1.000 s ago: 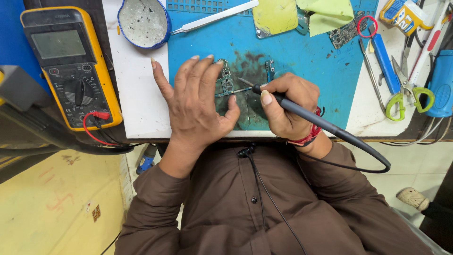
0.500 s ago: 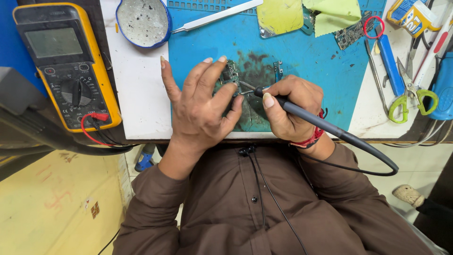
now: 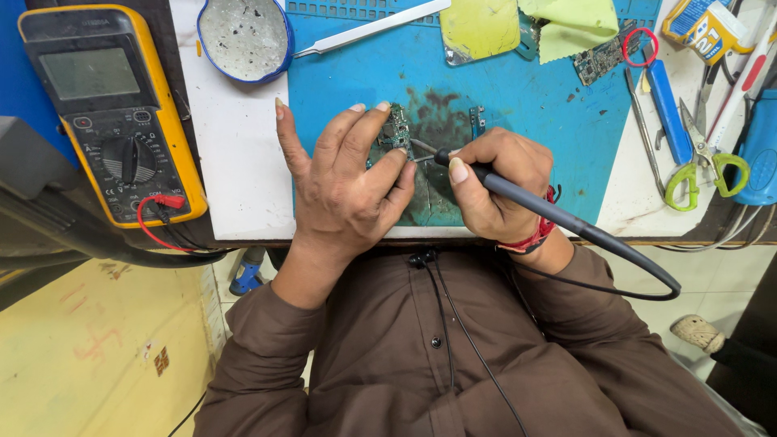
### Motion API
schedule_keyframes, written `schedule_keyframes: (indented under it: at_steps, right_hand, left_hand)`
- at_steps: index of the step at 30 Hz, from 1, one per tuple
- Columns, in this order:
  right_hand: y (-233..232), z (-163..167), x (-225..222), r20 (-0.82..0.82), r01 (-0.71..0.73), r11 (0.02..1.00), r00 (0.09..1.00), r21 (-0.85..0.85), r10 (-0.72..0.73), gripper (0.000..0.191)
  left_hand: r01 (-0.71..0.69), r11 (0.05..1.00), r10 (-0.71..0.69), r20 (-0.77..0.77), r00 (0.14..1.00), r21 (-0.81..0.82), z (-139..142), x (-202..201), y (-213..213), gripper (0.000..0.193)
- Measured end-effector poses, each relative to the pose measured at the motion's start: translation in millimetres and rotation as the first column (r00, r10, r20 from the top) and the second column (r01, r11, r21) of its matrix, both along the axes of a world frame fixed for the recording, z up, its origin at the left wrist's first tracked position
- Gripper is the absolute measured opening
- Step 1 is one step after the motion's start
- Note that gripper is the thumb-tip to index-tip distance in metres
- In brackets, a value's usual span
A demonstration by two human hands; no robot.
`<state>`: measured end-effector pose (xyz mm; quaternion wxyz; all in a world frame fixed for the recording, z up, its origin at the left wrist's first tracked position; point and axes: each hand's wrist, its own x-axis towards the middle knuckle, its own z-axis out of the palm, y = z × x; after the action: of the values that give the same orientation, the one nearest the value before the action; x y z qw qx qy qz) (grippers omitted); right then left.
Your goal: The person uses a soldering iron to apply heat to specific points on a small green circuit board. They hold the board steady with their left hand while manipulating the soldering iron with their right hand. The person occasionally uses tweezers to adjust small components on the board.
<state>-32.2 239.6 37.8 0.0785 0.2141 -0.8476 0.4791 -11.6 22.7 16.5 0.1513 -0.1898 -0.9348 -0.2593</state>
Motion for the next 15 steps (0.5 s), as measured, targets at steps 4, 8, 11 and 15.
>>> schedule_keyframes:
  at_steps: [4, 8, 11, 15]
  right_hand:
    - [-0.2, -0.2, 0.4, -0.004, -0.004, 1.0, 1.0, -0.026, 0.004, 0.009]
    - [-0.2, 0.4, 1.2, 0.002, -0.003, 1.0, 1.0, -0.008, 0.003, 0.01]
    - [-0.3, 0.6, 1.3, -0.008, 0.001, 1.0, 1.0, -0.005, -0.001, 0.01]
    - [0.0, 0.9, 1.9, 0.0, 0.001, 1.0, 1.0, -0.007, -0.001, 0.01]
  left_hand:
    - [-0.008, 1.0, 0.008, 0.0, 1.0, 0.005, 0.5, 0.4, 0.4, 0.012]
    - [-0.004, 1.0, 0.004, -0.002, 1.0, 0.004, 1.3, 0.7, 0.3, 0.012]
    - [-0.006, 1.0, 0.006, -0.003, 1.0, 0.006, 1.4, 0.6, 0.5, 0.012]
    - [-0.008, 1.0, 0.008, -0.006, 1.0, 0.005, 1.0, 1.1, 0.5, 0.012]
